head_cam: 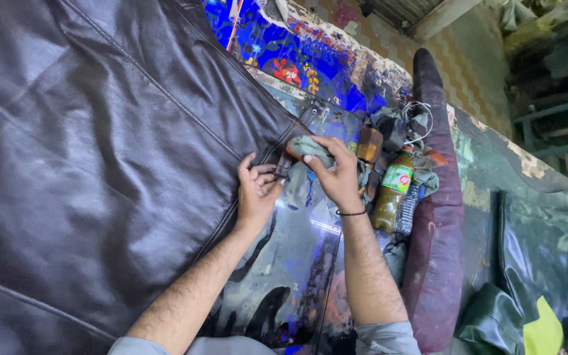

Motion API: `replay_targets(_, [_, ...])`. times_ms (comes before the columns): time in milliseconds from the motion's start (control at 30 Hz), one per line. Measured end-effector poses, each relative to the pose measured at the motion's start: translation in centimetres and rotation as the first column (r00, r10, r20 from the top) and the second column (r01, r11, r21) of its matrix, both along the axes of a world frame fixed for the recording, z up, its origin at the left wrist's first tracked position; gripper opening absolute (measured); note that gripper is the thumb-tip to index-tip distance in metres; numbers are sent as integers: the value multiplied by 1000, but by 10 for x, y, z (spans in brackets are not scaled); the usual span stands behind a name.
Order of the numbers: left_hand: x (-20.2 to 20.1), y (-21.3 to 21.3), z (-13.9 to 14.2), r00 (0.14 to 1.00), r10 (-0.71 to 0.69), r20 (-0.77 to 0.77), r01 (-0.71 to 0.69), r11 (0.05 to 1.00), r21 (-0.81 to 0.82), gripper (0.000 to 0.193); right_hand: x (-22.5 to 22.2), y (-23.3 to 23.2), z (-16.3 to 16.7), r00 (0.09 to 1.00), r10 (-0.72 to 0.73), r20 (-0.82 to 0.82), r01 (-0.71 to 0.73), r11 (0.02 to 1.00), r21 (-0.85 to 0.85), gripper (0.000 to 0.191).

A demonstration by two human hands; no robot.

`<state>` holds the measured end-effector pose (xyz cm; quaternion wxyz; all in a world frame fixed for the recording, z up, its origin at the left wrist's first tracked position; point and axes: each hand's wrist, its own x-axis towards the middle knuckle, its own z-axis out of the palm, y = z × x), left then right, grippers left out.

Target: The person wipes the surface of a black leather jacket laid on a workbench using a cloth. They repeatedly rub the front panels, seams, and zipper areas while adjusting the jacket's position. A second person is visible in the background handling other leather items.

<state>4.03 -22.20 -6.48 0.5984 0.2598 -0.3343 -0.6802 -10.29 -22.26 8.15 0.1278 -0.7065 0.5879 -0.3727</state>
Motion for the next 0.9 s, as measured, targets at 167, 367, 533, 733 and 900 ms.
replay_targets(167, [2,2,2,1000,-20,6,20,1000,-3,86,4,22,-3,973,27,-228,-29,1000,-3,33])
replay_targets(367, [9,0,6,999,7,37,-4,997,-75,83,23,41,0,965,-156,-210,140,986,-88,32])
replay_targets(533, [14,-1,11,999,-2,33,4,998,-66,82,36,24,-4,952,-218,-213,196,973,-120,29])
replay_targets(733, [27,-8,18,997,-22,76,25,999,-32,76,46,-4,-1,912,-306,-273,291,952,-94,27])
replay_targets(900, [39,-1,22,973,-20,230,47,992,-114,72,40,38,-18,888,-326,-325,314,945,-91,39])
